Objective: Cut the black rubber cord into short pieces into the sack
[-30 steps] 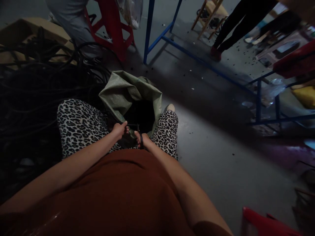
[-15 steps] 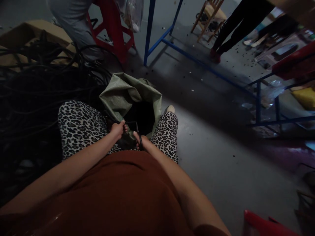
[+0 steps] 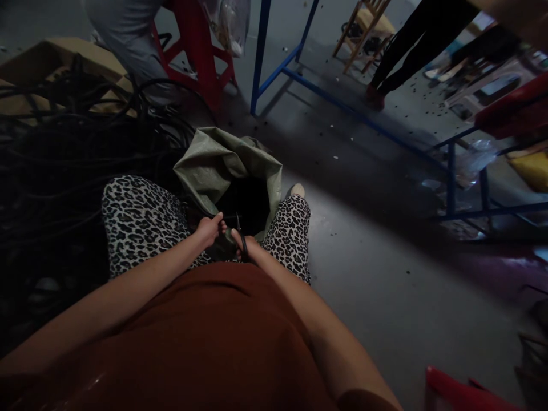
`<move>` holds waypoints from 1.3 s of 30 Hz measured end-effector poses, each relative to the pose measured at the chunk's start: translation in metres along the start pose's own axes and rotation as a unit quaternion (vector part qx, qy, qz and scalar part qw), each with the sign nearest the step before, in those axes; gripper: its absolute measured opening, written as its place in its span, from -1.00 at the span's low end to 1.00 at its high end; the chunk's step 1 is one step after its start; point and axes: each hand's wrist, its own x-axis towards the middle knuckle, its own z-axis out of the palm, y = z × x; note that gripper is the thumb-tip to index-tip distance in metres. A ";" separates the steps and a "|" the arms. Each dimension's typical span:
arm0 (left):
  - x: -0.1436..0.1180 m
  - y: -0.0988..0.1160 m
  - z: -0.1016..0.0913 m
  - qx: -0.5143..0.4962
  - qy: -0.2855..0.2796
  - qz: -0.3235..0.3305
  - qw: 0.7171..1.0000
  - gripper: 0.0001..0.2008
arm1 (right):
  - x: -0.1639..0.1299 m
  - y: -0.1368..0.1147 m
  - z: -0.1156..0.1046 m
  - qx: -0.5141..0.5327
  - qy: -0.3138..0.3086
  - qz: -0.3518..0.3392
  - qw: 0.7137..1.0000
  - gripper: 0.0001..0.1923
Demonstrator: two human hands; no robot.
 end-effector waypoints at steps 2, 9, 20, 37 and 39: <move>-0.002 0.000 0.001 0.000 -0.002 -0.003 1.000 -0.75 | -0.001 -0.001 0.001 -0.014 0.007 -0.002 1.000 -0.45; -0.003 -0.001 0.003 -0.001 -0.004 -0.004 1.000 -0.74 | -0.004 -0.003 0.002 -0.026 0.036 -0.035 0.998 -0.42; 0.000 -0.006 0.002 0.011 0.001 0.004 1.000 -0.72 | 0.000 -0.001 0.000 -0.059 0.049 -0.041 0.996 -0.43; 0.008 -0.007 -0.001 0.056 0.045 0.032 0.997 -0.73 | -0.004 -0.003 0.001 -0.112 0.051 -0.053 0.991 -0.51; 0.009 -0.008 -0.001 0.058 0.046 0.027 0.997 -0.72 | -0.008 -0.005 0.001 -0.093 0.054 -0.044 0.993 -0.52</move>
